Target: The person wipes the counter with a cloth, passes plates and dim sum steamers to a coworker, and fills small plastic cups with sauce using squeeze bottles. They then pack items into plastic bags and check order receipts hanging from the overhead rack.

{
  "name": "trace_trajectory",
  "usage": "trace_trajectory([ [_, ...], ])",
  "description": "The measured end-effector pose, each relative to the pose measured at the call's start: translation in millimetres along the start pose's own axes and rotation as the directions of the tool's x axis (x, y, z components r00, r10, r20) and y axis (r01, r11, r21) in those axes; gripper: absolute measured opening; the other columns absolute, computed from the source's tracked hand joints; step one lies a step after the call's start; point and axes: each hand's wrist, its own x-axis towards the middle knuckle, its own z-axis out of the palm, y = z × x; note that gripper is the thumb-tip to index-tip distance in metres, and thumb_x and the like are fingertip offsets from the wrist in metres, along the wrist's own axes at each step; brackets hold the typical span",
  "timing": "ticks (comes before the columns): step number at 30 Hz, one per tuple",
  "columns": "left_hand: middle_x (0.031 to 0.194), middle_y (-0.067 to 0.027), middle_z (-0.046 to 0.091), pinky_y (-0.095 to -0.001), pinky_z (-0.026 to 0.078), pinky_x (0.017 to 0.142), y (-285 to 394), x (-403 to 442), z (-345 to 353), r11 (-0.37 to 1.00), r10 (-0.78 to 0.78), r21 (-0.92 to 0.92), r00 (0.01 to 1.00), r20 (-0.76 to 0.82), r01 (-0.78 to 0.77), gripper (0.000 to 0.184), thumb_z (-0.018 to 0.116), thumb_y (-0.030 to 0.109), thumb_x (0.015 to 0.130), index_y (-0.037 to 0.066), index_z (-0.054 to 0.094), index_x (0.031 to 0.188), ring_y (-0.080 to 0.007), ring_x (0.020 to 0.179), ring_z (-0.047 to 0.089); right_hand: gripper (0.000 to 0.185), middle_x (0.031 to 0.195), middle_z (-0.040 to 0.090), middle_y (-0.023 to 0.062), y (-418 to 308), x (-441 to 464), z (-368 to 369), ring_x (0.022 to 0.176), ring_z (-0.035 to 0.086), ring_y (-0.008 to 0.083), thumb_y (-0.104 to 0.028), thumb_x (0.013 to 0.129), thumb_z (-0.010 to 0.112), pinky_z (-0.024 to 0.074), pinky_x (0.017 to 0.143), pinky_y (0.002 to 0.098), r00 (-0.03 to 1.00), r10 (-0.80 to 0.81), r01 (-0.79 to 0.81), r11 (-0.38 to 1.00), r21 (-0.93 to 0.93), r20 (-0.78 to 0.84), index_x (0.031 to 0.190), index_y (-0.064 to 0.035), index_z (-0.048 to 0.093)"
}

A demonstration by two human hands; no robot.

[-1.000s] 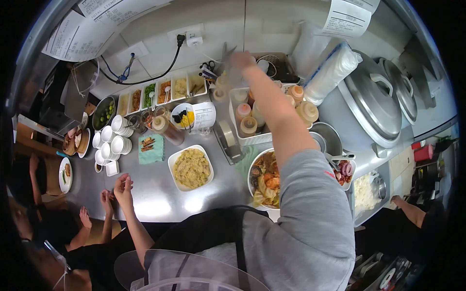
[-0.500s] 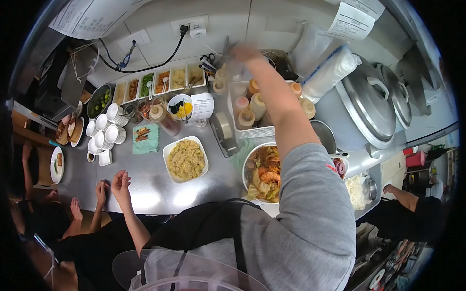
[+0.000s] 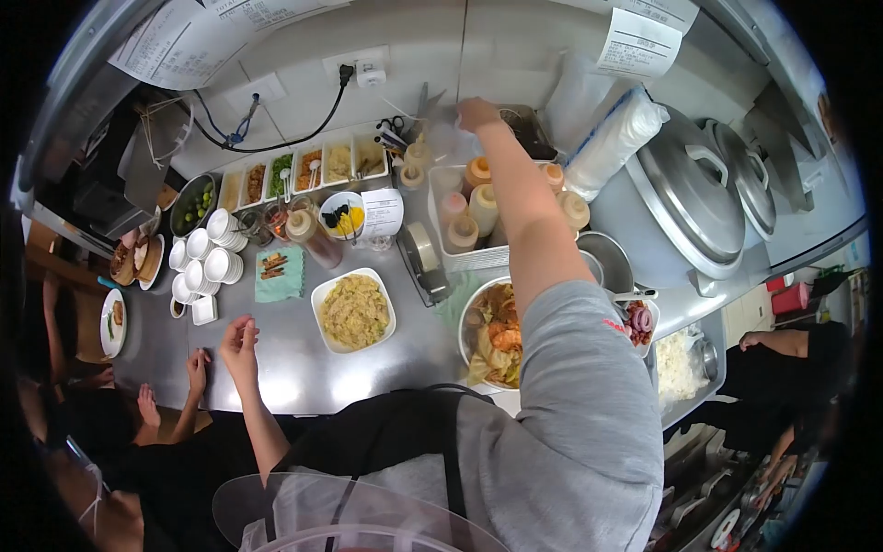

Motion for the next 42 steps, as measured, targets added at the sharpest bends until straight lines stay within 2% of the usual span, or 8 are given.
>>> trace_trajectory([
  [10, 0.078, -0.0022, 0.059, -0.0194, 0.041, 0.057, -10, -5, -25, 0.997, -0.066, -0.049, 0.998, -0.019, 0.066, 0.021, 0.059, 0.020, 0.081, 0.003, 0.058, 0.093, -0.0084, 0.067, 0.055, 0.028, 0.098, 0.059, 0.0067, -1, 6, -18, 0.095, 0.055, 0.0259, -0.018, 0.063, 0.061, 0.0436, 0.082, 0.0408, 0.999, 0.036, -0.038, 0.992, 0.121, 0.019, 0.091, -0.0157, 0.063],
  [19, 0.070, -0.0026, 0.057, -0.0192, 0.040, 0.055, 5, -10, -14, 1.000, -0.025, -0.016, 0.999, -0.037, 0.025, 0.018, 0.059, 0.015, 0.080, 0.001, 0.060, 0.090, -0.0081, 0.064, 0.053, 0.057, 0.103, 0.056, 0.0045, -47, -8, 9, 0.105, 0.047, 0.0247, -0.031, 0.060, 0.070, 0.0201, 0.093, 0.0624, 0.974, -0.205, 0.227, 0.846, -0.483, 0.100, 0.111, -0.0170, 0.050],
  [25, 0.071, -0.0029, 0.057, -0.0197, 0.040, 0.056, -1, -7, -16, 0.996, -0.030, -0.083, 0.999, -0.023, 0.028, 0.018, 0.059, 0.015, 0.079, 0.001, 0.059, 0.090, -0.0087, 0.065, 0.053, 0.052, 0.104, 0.055, 0.0075, -37, -16, -31, 0.105, 0.048, 0.0253, -0.026, 0.062, 0.068, 0.0286, 0.093, 0.0540, 0.991, -0.055, 0.088, 0.957, -0.276, 0.126, 0.108, -0.0102, 0.049],
  [30, 0.080, -0.0058, 0.060, -0.0222, 0.043, 0.063, 28, -9, 30, 0.971, 0.018, -0.238, 0.987, 0.157, 0.020, 0.016, 0.059, 0.012, 0.079, 0.000, 0.060, 0.090, -0.0107, 0.070, 0.055, 0.053, 0.100, 0.055, 0.0131, -15, -53, -56, 0.093, 0.054, 0.0288, -0.018, 0.061, 0.068, 0.0454, 0.078, 0.0326, 0.894, 0.127, 0.013, 0.951, 0.308, -0.430, 0.108, -0.0059, 0.047],
  [33, 0.091, -0.0078, 0.060, -0.0238, 0.044, 0.074, 69, -27, 84, 0.939, 0.112, -0.335, 0.858, 0.502, 0.073, 0.023, 0.059, 0.009, 0.079, 0.001, 0.057, 0.100, -0.0137, 0.081, 0.057, 0.057, 0.099, 0.054, 0.0106, -49, -115, -62, 0.087, 0.055, 0.0207, -0.006, 0.065, 0.063, 0.0473, 0.072, 0.0296, 0.797, 0.407, 0.259, 0.436, 0.862, -0.446, 0.117, -0.0078, 0.042],
  [37, 0.120, -0.0106, 0.045, -0.0346, 0.041, 0.085, 110, -50, 152, 0.585, 0.258, -0.682, 0.697, 0.669, 0.439, 0.054, 0.053, 0.020, 0.083, 0.008, 0.028, 0.129, -0.0218, 0.102, 0.051, 0.049, 0.105, 0.046, 0.0073, -164, -220, -20, 0.098, 0.048, 0.0150, -0.001, 0.063, 0.065, 0.0474, 0.070, 0.0266, 0.896, 0.174, 0.382, 0.164, 0.910, -0.408, 0.108, -0.0050, 0.045],
  [40, 0.124, -0.0117, 0.042, -0.0380, 0.041, 0.084, 120, -36, 149, 0.332, 0.149, -0.650, 0.643, 0.752, 0.683, 0.057, 0.045, 0.035, 0.085, 0.012, 0.023, 0.132, -0.0236, 0.103, 0.049, 0.048, 0.106, 0.043, 0.0120, -200, -276, -20, 0.102, 0.045, 0.0214, -0.009, 0.063, 0.068, 0.0465, 0.074, 0.0299, 0.930, 0.104, 0.282, 0.406, 0.869, -0.351, 0.107, -0.0054, 0.047],
  [42, 0.123, -0.0119, 0.043, -0.0354, 0.042, 0.079, 104, -25, 138, 0.475, 0.156, -0.608, 0.619, 0.769, 0.636, 0.056, 0.039, 0.041, 0.086, 0.014, 0.025, 0.132, -0.0227, 0.101, 0.051, 0.053, 0.106, 0.043, 0.0133, -193, -292, -35, 0.100, 0.045, 0.0259, -0.015, 0.063, 0.070, 0.0433, 0.079, 0.0334, 0.922, -0.114, 0.381, 0.438, 0.814, -0.371, 0.110, -0.0066, 0.047],
])
